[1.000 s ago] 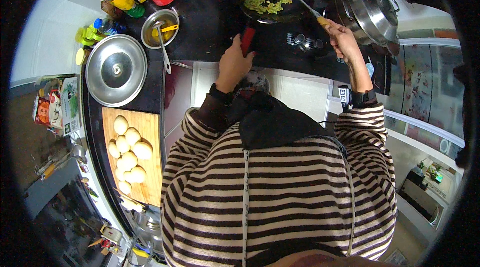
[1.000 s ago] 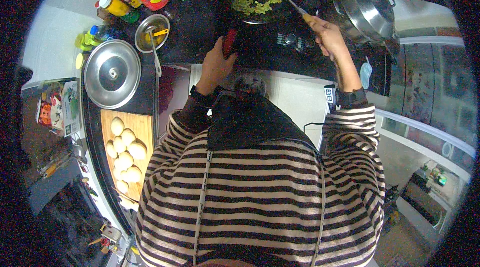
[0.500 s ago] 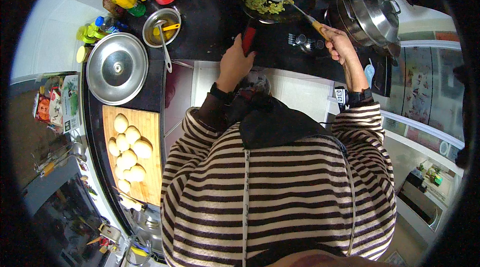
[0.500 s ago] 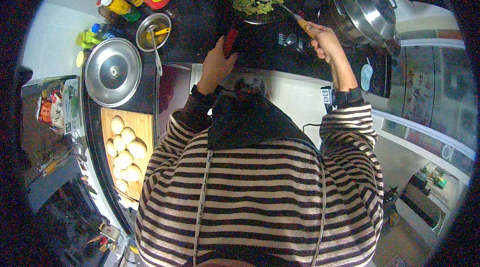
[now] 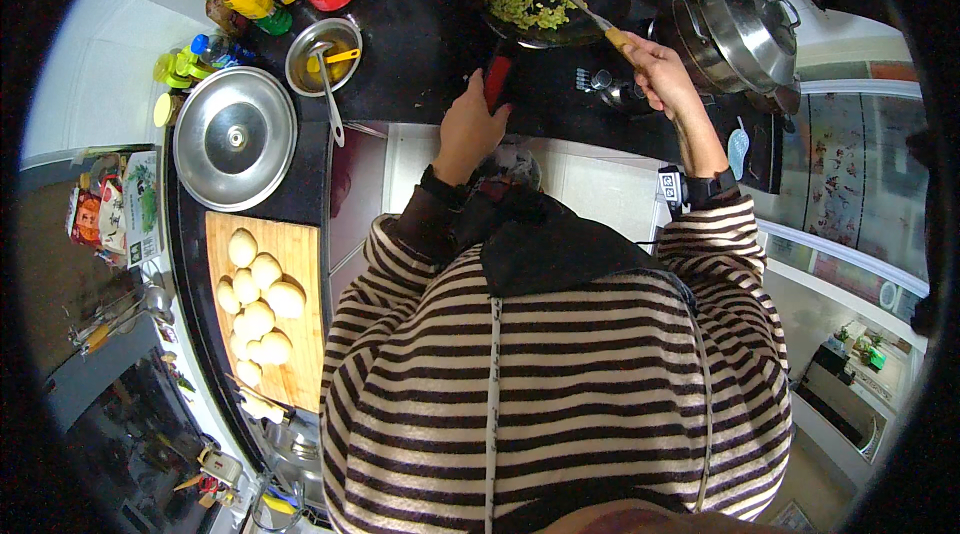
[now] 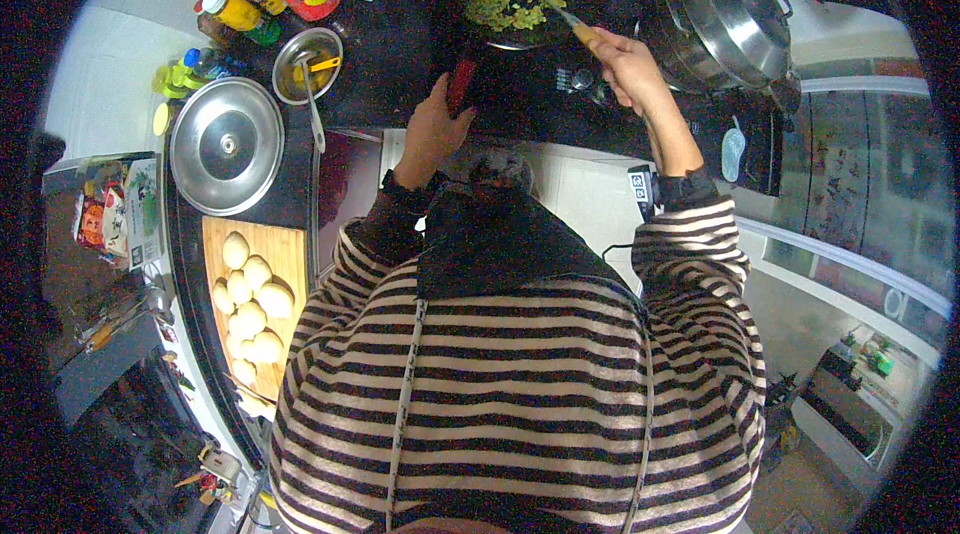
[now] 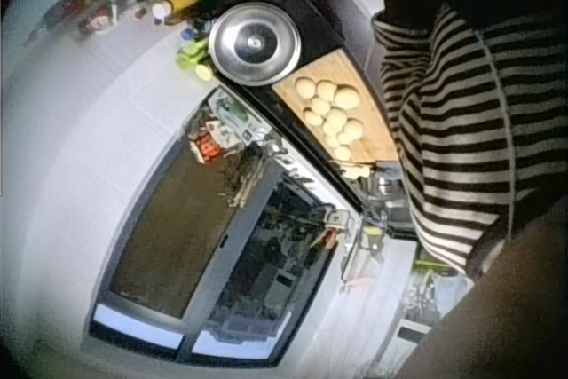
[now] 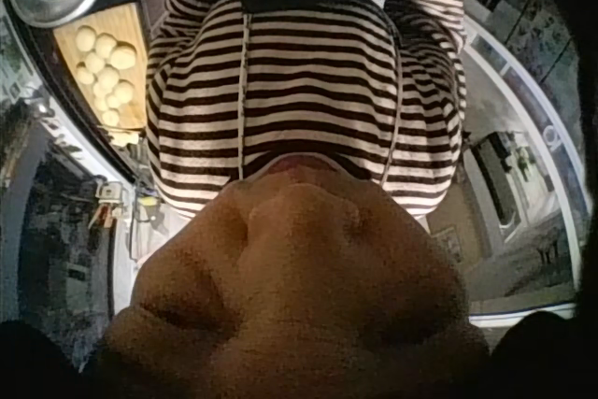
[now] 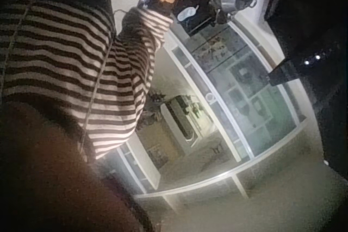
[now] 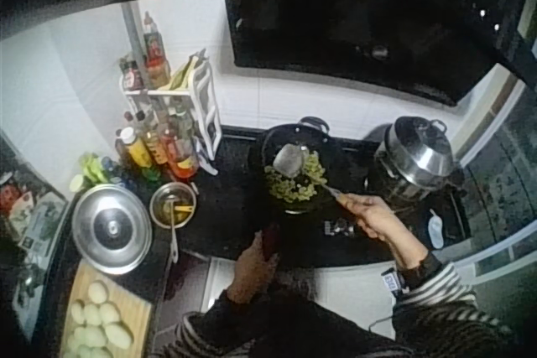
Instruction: The person stirs chopped green vegetables in a frying pan on an induction cooktop using a spatula. They then move to the sink, wipe the sink and a cutting board with a cloth, and return to the stove to continue stirring.
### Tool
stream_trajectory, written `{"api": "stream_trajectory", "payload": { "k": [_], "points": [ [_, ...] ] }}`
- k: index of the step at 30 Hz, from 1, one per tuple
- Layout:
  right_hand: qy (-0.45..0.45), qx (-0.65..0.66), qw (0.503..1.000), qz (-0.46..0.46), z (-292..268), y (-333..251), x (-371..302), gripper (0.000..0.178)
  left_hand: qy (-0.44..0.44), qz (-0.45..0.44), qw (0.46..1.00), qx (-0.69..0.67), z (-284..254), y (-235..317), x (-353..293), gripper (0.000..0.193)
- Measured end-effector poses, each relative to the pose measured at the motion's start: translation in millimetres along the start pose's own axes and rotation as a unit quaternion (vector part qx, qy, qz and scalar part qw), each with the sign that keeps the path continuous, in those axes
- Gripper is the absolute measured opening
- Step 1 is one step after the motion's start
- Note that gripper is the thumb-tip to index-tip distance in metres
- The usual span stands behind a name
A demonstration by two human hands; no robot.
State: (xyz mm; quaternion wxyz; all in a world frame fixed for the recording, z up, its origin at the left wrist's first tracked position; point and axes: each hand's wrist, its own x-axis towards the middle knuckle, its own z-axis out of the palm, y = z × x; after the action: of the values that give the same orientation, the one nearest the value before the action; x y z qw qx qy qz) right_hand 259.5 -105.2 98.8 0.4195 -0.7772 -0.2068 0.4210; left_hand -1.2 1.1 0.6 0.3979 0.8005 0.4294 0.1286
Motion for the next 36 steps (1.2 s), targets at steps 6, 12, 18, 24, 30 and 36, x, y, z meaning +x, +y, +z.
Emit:
{"api": "stream_trajectory", "payload": {
  "k": [6, 12, 18, 24, 30, 36],
  "points": [
    [0.001, -0.035, 0.999, -0.001, 10, -3, 21, 0.042, 0.002, -0.003, 1.000, -0.012, -1, -1, -2, 0.072],
    [-0.068, 0.085, 0.993, 0.046, -5, 0, 23, 0.045, -0.010, -0.026, 1.000, -0.002, 0, 0, 0, 0.073],
    [0.063, -0.067, 0.987, -0.131, -39, 20, 41, 0.042, -0.004, -0.018, 1.000, -0.005, 0, 2, 1, 0.074],
    [0.205, -0.380, 0.888, -0.155, -45, 31, 68, 0.046, -0.002, -0.007, 1.000, -0.009, 0, 2, 0, 0.073],
    [0.057, -0.197, 0.978, -0.034, -25, 27, 59, 0.045, 0.007, 0.015, 1.000, -0.013, 1, -3, 0, 0.072],
    [0.171, -0.434, 0.855, -0.227, -66, 15, 47, 0.041, 0.012, 0.010, 1.000, -0.008, 1, -1, -2, 0.071]
  ]
}}
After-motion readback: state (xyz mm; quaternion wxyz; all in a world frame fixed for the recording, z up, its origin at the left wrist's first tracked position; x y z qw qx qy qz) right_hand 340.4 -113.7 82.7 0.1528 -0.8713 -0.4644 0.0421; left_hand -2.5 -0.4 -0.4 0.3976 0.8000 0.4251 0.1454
